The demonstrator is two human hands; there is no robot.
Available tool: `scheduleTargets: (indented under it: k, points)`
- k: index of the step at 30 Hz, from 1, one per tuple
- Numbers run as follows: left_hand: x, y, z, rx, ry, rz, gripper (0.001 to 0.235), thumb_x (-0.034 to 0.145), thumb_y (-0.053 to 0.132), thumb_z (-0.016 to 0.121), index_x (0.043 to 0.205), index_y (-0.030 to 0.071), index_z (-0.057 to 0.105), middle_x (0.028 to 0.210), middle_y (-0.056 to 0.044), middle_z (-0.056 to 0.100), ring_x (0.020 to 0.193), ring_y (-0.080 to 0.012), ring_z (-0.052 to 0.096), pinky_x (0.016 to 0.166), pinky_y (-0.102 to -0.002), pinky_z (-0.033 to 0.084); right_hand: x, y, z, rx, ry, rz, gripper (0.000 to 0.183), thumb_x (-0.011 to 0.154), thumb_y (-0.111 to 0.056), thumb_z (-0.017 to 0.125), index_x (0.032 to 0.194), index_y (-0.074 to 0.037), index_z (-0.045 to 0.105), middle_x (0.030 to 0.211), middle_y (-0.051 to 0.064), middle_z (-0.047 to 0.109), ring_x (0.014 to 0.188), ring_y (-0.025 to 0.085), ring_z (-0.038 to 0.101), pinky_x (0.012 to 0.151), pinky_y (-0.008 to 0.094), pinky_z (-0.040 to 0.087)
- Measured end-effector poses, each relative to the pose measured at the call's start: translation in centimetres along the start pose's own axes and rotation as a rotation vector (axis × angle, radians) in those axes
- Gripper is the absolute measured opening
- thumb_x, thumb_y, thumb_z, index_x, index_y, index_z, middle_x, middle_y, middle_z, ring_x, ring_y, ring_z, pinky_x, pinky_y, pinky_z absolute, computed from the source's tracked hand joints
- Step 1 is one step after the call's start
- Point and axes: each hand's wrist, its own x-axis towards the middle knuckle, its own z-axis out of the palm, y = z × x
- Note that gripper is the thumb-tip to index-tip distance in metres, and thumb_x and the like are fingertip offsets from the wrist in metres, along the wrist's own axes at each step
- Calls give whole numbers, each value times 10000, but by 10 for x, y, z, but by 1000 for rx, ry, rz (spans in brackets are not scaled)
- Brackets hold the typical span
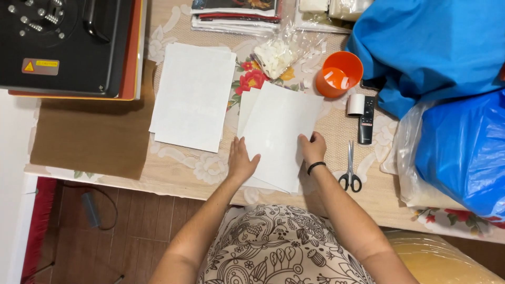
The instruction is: The person seals white envelopes by applying adhesive tape to the flaps. They use scissors to cut the tape and smooth the flaps down. The person also handles a stack of printed booklets, placing them on the table.
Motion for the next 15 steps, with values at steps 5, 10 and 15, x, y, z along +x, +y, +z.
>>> scheduleTargets:
  k: [5,10,15]
  points:
    - [-15,9,-5,-17,-42,19,829,946,301,661,1565,-28,218,1660,-282,77,1549,-409,16,1256,-523,80,-4,-13,-7,57,-18,56,376,878,-281,741,1188,-76,679,1149,139,677,1155,321,640,932,428,553]
    - [-13,2,-4,-8,-73,30,852,932,334,678,1564,-22,231,1671,-263,54,1552,-401,-14,1257,-525,65,-8,-23,-11,208,-3,75,408,870,-223,754,1229,-60,648,1134,165,672,1116,303,646,918,419,554]
    - [-12,-4,-3,-24,-74,57,844,935,324,671,1566,-18,227,1672,-260,48,1553,-400,-1,1257,-526,79,-5,-13,-12,371,1,-15,420,901,-138,756,1286,-53,610,1123,134,682,1070,244,657,887,364,564]
